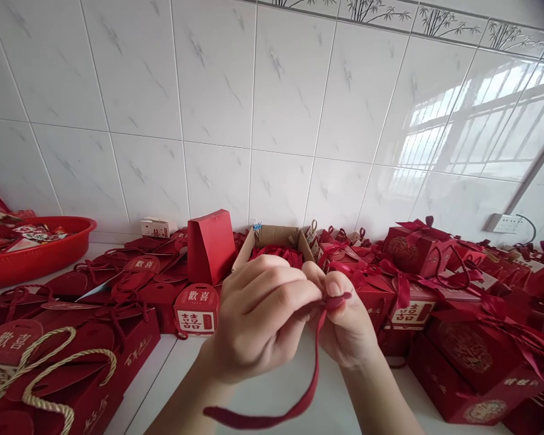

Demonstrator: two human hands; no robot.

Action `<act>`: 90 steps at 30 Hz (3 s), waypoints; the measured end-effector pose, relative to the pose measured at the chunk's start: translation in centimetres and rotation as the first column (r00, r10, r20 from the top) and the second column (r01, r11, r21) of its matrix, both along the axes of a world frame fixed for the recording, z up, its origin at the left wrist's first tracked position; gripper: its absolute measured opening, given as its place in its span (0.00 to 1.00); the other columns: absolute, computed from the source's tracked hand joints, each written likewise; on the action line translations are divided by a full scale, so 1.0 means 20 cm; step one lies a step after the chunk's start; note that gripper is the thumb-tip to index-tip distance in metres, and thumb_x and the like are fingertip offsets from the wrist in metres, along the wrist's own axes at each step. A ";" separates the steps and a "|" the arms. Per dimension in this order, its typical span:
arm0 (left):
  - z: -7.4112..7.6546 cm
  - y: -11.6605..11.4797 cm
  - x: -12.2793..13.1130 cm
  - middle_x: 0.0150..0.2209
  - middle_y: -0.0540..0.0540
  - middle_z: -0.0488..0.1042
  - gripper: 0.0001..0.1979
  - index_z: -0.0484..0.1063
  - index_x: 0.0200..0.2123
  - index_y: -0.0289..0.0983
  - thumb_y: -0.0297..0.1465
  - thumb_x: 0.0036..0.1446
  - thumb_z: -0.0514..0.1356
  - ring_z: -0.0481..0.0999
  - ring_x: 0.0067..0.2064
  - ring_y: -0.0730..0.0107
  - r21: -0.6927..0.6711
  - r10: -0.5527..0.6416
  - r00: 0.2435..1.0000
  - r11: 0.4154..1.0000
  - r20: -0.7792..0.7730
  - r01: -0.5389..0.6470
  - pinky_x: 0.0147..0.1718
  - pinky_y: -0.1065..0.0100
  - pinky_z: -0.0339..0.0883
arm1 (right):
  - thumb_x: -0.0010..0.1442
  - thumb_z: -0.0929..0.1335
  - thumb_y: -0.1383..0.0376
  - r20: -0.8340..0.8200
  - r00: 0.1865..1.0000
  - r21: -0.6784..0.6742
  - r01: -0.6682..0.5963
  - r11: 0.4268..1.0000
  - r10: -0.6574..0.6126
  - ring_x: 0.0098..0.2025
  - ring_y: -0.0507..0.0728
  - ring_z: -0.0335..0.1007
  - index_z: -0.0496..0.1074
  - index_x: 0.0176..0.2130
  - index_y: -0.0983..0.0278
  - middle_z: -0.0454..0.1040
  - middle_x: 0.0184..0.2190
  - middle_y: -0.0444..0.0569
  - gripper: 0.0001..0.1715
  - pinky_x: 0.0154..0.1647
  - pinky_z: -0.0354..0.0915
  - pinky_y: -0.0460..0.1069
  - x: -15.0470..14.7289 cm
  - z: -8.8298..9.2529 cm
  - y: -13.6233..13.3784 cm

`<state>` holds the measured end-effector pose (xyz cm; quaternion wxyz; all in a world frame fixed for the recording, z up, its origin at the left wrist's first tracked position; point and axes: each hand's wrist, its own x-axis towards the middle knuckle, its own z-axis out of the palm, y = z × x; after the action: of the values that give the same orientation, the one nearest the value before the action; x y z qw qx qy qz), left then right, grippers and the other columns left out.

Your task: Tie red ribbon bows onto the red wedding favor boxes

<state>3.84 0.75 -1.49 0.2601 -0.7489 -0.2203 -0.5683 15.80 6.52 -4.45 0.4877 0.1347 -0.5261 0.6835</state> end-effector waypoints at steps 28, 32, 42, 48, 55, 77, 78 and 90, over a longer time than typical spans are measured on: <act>0.02 0.03 -0.15 0.32 0.49 0.75 0.10 0.74 0.37 0.40 0.22 0.53 0.63 0.74 0.37 0.68 -0.319 -0.062 0.998 0.946 0.013 0.063 0.40 0.64 0.70 | 0.56 0.72 0.73 0.109 0.874 0.374 0.406 0.834 -0.474 0.35 0.52 0.71 0.76 0.35 0.56 0.74 0.32 0.45 0.11 0.34 0.71 0.47 0.14 0.01 0.03; 0.00 0.13 -0.34 0.46 0.44 0.73 0.14 0.70 0.45 0.40 0.29 0.53 0.62 0.72 0.50 0.60 -0.277 0.376 0.846 0.918 0.378 -0.284 0.54 0.57 0.65 | 0.56 0.72 0.73 0.062 0.868 0.447 0.418 0.791 -0.493 0.36 0.54 0.72 0.77 0.35 0.57 0.75 0.32 0.47 0.10 0.34 0.71 0.50 0.18 0.01 0.04; -0.31 0.48 -0.77 0.43 0.38 0.76 0.23 0.69 0.45 0.36 0.40 0.47 0.66 0.76 0.46 0.51 -0.633 0.658 0.553 0.723 0.510 -0.276 0.48 0.52 0.70 | 0.57 0.71 0.73 0.075 0.875 0.511 0.378 0.772 -0.478 0.35 0.54 0.72 0.77 0.36 0.57 0.75 0.32 0.47 0.10 0.34 0.70 0.50 0.20 0.03 0.03; -0.23 0.43 -0.65 0.43 0.41 0.76 0.12 0.67 0.41 0.37 0.37 0.56 0.58 0.76 0.46 0.58 -0.431 0.551 0.629 0.831 0.548 -0.352 0.49 0.57 0.69 | 0.57 0.70 0.75 0.065 0.845 0.486 0.438 0.756 -0.531 0.36 0.54 0.70 0.75 0.36 0.57 0.74 0.32 0.46 0.12 0.36 0.68 0.49 0.20 0.01 0.05; 0.00 0.12 -0.29 0.37 0.48 0.73 0.07 0.66 0.40 0.39 0.32 0.60 0.59 0.74 0.37 0.70 -0.234 0.108 0.849 0.972 0.518 0.019 0.36 0.71 0.70 | 0.55 0.73 0.71 0.014 0.740 0.385 0.617 0.686 -0.673 0.63 0.61 0.56 0.74 0.30 0.59 0.67 0.55 0.48 0.07 0.59 0.60 0.56 0.18 0.02 0.05; -0.06 0.06 0.05 0.45 0.45 0.71 0.06 0.68 0.43 0.40 0.33 0.63 0.56 0.72 0.43 0.68 -0.311 -0.152 0.762 0.849 0.629 0.427 0.40 0.69 0.70 | 0.55 0.73 0.71 -0.175 0.441 0.445 0.833 0.329 -0.880 0.61 0.62 0.57 0.73 0.30 0.58 0.73 0.37 0.49 0.07 0.59 0.59 0.59 0.16 0.04 0.02; -0.06 0.06 0.05 0.42 0.46 0.72 0.06 0.67 0.42 0.39 0.33 0.64 0.56 0.72 0.41 0.69 -0.316 -0.148 0.765 0.849 0.627 0.423 0.39 0.69 0.70 | 0.55 0.73 0.71 -0.167 0.443 0.441 0.833 0.335 -0.881 0.59 0.61 0.59 0.73 0.30 0.59 0.72 0.37 0.49 0.07 0.58 0.60 0.58 0.16 0.04 0.02; -0.07 0.12 0.03 0.31 0.50 0.69 0.01 0.65 0.39 0.38 0.28 0.62 0.56 0.69 0.32 0.73 -0.228 0.024 0.902 0.970 0.431 0.083 0.32 0.71 0.65 | 0.54 0.73 0.68 -0.034 0.421 0.432 0.824 0.366 -0.906 0.58 0.61 0.60 0.75 0.31 0.58 0.69 0.47 0.49 0.05 0.56 0.63 0.58 0.16 0.06 -0.01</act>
<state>4.51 3.20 -2.88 0.1037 -0.6342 -0.3280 -0.6924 19.07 6.34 -3.35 0.6788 -0.1436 -0.6875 0.2141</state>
